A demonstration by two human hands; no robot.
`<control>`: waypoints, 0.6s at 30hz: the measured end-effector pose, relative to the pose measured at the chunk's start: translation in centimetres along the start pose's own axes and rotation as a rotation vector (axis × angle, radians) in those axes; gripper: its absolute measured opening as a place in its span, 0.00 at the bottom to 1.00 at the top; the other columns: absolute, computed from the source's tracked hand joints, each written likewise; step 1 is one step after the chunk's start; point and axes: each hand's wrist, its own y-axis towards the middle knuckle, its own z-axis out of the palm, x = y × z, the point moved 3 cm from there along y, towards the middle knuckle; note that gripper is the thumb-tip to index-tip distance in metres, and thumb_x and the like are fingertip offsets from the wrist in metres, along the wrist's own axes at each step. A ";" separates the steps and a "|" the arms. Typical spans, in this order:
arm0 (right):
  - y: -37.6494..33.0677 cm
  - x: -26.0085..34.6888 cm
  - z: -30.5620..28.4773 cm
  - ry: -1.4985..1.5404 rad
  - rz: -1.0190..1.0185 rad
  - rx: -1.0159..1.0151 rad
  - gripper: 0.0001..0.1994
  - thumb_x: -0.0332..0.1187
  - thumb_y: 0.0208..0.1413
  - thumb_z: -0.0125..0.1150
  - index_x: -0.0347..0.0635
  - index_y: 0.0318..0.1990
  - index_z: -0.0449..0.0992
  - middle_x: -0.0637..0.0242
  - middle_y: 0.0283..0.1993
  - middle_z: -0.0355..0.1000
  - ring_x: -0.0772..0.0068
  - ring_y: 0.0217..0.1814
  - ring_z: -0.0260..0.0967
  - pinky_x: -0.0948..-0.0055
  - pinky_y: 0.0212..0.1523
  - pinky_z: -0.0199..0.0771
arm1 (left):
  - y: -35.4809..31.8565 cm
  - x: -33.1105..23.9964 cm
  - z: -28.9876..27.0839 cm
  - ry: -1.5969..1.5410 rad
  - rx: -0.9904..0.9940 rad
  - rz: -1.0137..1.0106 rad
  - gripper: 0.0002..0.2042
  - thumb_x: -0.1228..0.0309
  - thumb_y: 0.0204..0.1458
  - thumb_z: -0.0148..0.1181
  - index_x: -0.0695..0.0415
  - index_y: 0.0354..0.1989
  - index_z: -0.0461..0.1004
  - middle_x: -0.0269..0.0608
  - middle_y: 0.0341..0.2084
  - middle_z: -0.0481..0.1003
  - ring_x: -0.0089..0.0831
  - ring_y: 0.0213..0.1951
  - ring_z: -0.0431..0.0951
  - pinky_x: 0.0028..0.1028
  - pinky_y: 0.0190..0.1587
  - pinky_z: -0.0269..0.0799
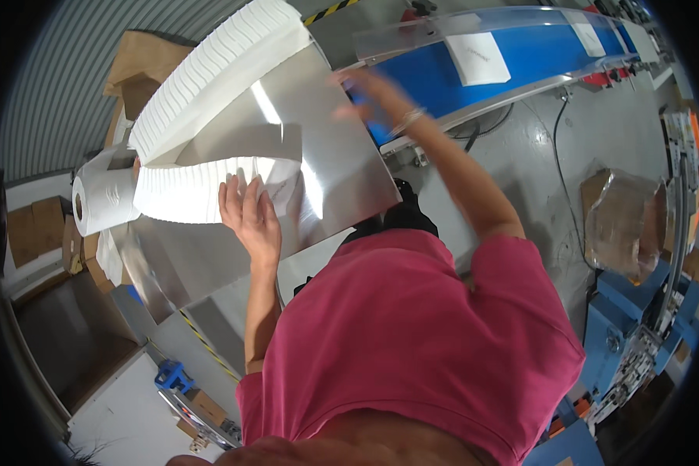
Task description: Manually stacking folded paper products onto a conveyor belt in a paper mill facility.
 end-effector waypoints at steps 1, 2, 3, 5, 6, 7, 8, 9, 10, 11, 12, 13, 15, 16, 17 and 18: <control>1.5 4.4 2.8 0.194 0.207 0.329 0.29 0.35 0.45 0.70 0.48 0.56 0.67 0.65 0.53 0.68 0.62 0.54 0.67 0.67 0.52 0.70 | -0.1 0.2 -0.1 -0.007 0.006 0.006 0.16 0.79 0.50 0.58 0.53 0.48 0.76 0.47 0.57 0.65 0.53 0.61 0.59 0.46 0.59 0.56; 1.7 5.8 4.8 0.315 0.100 0.408 0.28 0.33 0.45 0.70 0.48 0.56 0.67 0.66 0.54 0.67 0.63 0.57 0.65 0.67 0.52 0.71 | 0.3 0.0 0.0 -0.017 0.028 0.037 0.15 0.77 0.50 0.59 0.52 0.47 0.76 0.47 0.57 0.64 0.53 0.62 0.58 0.47 0.60 0.54; 2.5 8.5 5.8 0.316 0.168 0.514 0.28 0.33 0.44 0.69 0.47 0.56 0.67 0.65 0.55 0.66 0.63 0.59 0.63 0.67 0.54 0.68 | 0.3 0.0 0.0 -0.019 0.050 0.061 0.13 0.74 0.49 0.60 0.52 0.45 0.77 0.47 0.58 0.63 0.54 0.62 0.57 0.48 0.61 0.53; 2.4 8.1 8.3 0.365 0.029 0.565 0.25 0.33 0.44 0.69 0.45 0.52 0.69 0.63 0.55 0.66 0.62 0.58 0.63 0.67 0.56 0.66 | 0.7 -0.6 -0.4 -0.056 0.058 0.094 0.14 0.74 0.49 0.61 0.52 0.45 0.77 0.48 0.59 0.62 0.55 0.62 0.56 0.48 0.61 0.53; 2.5 7.8 9.1 0.347 -0.013 0.588 0.24 0.33 0.43 0.69 0.43 0.50 0.70 0.62 0.55 0.66 0.61 0.58 0.63 0.67 0.57 0.64 | 0.8 -0.8 -0.5 -0.068 0.058 0.101 0.14 0.74 0.48 0.62 0.53 0.45 0.77 0.50 0.60 0.62 0.57 0.63 0.55 0.48 0.61 0.53; 2.2 7.4 9.5 0.323 -0.047 0.607 0.23 0.33 0.43 0.69 0.41 0.48 0.71 0.62 0.55 0.66 0.61 0.58 0.63 0.67 0.58 0.63 | 1.0 -1.1 -0.8 -0.036 0.060 0.118 0.16 0.71 0.48 0.63 0.55 0.48 0.74 0.53 0.60 0.61 0.58 0.63 0.55 0.49 0.60 0.54; 2.1 7.5 9.3 0.416 -0.084 0.495 0.20 0.36 0.47 0.67 0.39 0.46 0.71 0.62 0.51 0.69 0.65 0.53 0.66 0.68 0.55 0.65 | 0.8 -0.4 -1.1 -0.044 0.025 0.086 0.18 0.70 0.49 0.63 0.57 0.50 0.73 0.55 0.60 0.61 0.59 0.62 0.56 0.49 0.60 0.55; 1.4 6.4 8.5 0.495 0.150 0.521 0.18 0.37 0.50 0.66 0.38 0.46 0.71 0.62 0.47 0.70 0.68 0.50 0.67 0.70 0.53 0.66 | 0.7 0.1 -1.1 -0.054 -0.008 0.052 0.20 0.70 0.49 0.63 0.58 0.52 0.71 0.56 0.60 0.60 0.59 0.61 0.56 0.49 0.60 0.55; 1.1 6.1 7.6 0.583 0.379 0.542 0.18 0.39 0.53 0.64 0.38 0.46 0.71 0.62 0.44 0.72 0.71 0.47 0.69 0.71 0.51 0.67 | 0.8 0.2 -1.3 0.032 -0.024 -0.019 0.21 0.71 0.51 0.62 0.61 0.54 0.68 0.58 0.58 0.62 0.57 0.59 0.60 0.48 0.58 0.58; 0.4 4.5 6.5 0.527 0.491 0.384 0.26 0.48 0.55 0.61 0.35 0.52 0.69 0.55 0.49 0.72 0.66 0.51 0.69 0.70 0.53 0.66 | 0.8 0.8 -1.2 0.014 -0.003 -0.034 0.20 0.72 0.51 0.61 0.61 0.54 0.68 0.57 0.57 0.63 0.55 0.59 0.61 0.47 0.57 0.59; -0.2 2.1 5.3 0.436 0.508 0.219 0.26 0.49 0.56 0.59 0.35 0.53 0.69 0.55 0.48 0.73 0.67 0.51 0.69 0.71 0.51 0.68 | 0.7 1.6 -0.8 0.000 0.018 -0.052 0.19 0.74 0.52 0.59 0.60 0.54 0.69 0.56 0.55 0.65 0.53 0.58 0.63 0.46 0.57 0.60; 0.1 1.6 2.8 0.373 0.628 0.165 0.26 0.51 0.56 0.58 0.35 0.51 0.71 0.54 0.46 0.74 0.65 0.49 0.71 0.68 0.49 0.70 | 0.2 2.4 -0.7 0.016 0.042 -0.027 0.19 0.79 0.52 0.56 0.58 0.54 0.69 0.50 0.55 0.66 0.52 0.59 0.61 0.45 0.58 0.58; -0.4 -3.5 -1.2 -0.006 0.749 0.001 0.24 0.52 0.57 0.57 0.35 0.43 0.73 0.53 0.37 0.74 0.60 0.41 0.72 0.63 0.43 0.71 | 0.1 2.7 -0.3 -0.020 0.016 0.002 0.19 0.80 0.52 0.56 0.57 0.54 0.70 0.48 0.54 0.67 0.51 0.59 0.62 0.45 0.57 0.59; -0.3 -4.3 -3.3 -0.193 0.802 -0.044 0.24 0.52 0.56 0.57 0.35 0.41 0.73 0.52 0.37 0.74 0.55 0.40 0.72 0.61 0.41 0.71 | -0.1 3.0 -0.5 -0.043 -0.006 0.020 0.18 0.80 0.52 0.56 0.57 0.53 0.71 0.47 0.53 0.68 0.51 0.58 0.63 0.45 0.57 0.60; -1.3 -7.4 -5.3 -0.528 0.501 0.063 0.25 0.54 0.53 0.58 0.37 0.40 0.74 0.51 0.38 0.74 0.53 0.41 0.72 0.59 0.40 0.71 | 0.1 2.7 -0.4 -0.061 -0.014 0.013 0.18 0.82 0.51 0.56 0.57 0.51 0.72 0.46 0.53 0.68 0.51 0.57 0.64 0.44 0.56 0.62; -2.0 -9.8 -7.5 -0.421 0.835 -0.091 0.25 0.53 0.51 0.60 0.39 0.45 0.73 0.52 0.44 0.73 0.53 0.45 0.71 0.59 0.42 0.70 | 0.1 2.4 -0.5 -0.038 -0.019 -0.005 0.18 0.82 0.51 0.56 0.57 0.51 0.72 0.46 0.53 0.68 0.51 0.57 0.64 0.44 0.56 0.62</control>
